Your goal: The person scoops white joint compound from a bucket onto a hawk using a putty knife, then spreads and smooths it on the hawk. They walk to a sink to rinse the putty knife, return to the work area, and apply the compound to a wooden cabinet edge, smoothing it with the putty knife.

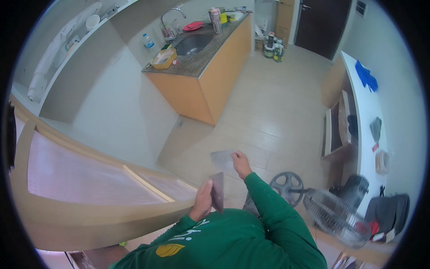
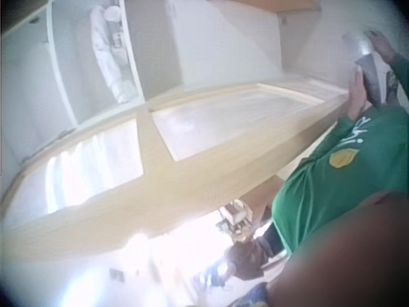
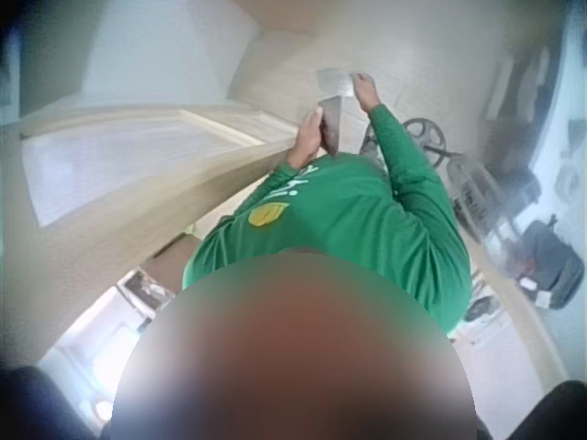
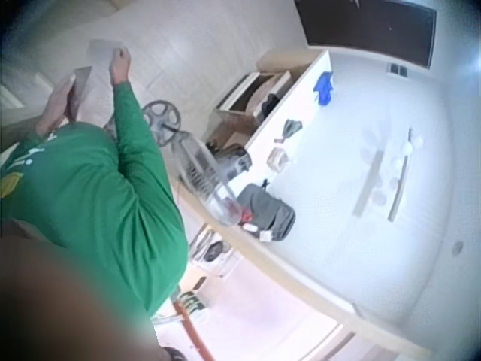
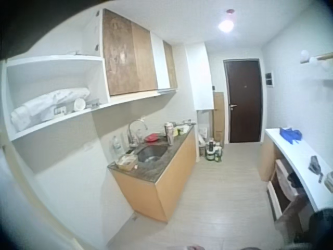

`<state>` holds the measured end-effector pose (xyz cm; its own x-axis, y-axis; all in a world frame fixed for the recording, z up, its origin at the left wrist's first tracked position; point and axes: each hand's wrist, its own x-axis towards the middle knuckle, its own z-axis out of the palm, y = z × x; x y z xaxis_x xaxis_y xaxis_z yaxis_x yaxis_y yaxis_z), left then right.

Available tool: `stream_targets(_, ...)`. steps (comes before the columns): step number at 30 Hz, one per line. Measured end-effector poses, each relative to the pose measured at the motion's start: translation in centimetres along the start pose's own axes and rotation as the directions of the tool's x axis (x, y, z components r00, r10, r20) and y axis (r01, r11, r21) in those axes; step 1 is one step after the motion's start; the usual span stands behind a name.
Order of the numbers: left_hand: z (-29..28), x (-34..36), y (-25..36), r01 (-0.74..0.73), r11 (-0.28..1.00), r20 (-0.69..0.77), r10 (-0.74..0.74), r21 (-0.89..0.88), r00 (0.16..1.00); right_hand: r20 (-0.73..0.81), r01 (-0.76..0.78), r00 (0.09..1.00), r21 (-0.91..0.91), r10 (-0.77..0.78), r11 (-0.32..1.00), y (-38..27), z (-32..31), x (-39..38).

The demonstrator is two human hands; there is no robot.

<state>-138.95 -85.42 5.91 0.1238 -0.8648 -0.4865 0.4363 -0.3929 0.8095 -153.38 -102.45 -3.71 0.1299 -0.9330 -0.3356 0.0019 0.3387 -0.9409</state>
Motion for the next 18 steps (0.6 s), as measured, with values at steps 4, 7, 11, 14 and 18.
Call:
stream_targets(4, 1.4, 5.2, 2.5, -0.298, 0.929, -0.272, 0.235, -0.219, 0.933, 0.193, -0.095, 0.979, 0.126, 0.07, 0.987, -5.3, 1.5, 8.3)
stream_targets(7, 0.8, 8.9, 3.8, -0.405, 0.914, -0.262, 0.395, 0.015, 0.881, 0.329, -0.066, 0.944, 0.126, 0.021, 0.99, -9.2, 1.2, 12.8)
stream_targets(11, 2.9, 11.4, 9.2, -0.324, 0.757, -0.118, 0.315, -0.568, 0.942, 0.448, -0.255, 0.892, 0.398, 0.056, 0.881, -15.0, 2.4, 15.0)
stream_targets(14, 3.0, 16.2, 11.3, -0.474, 0.767, -0.267, 0.393, -0.433, 0.88, 0.558, -0.219, 0.828, 0.231, 0.055, 0.948, -16.3, 3.8, 18.8)
stream_targets(18, 2.9, 24.7, 15.1, -0.536, 0.657, -0.357, 0.4, -0.531, 0.844, 0.624, -0.022, 0.778, 0.134, -0.067, 0.991, -17.7, 7.7, 23.3)
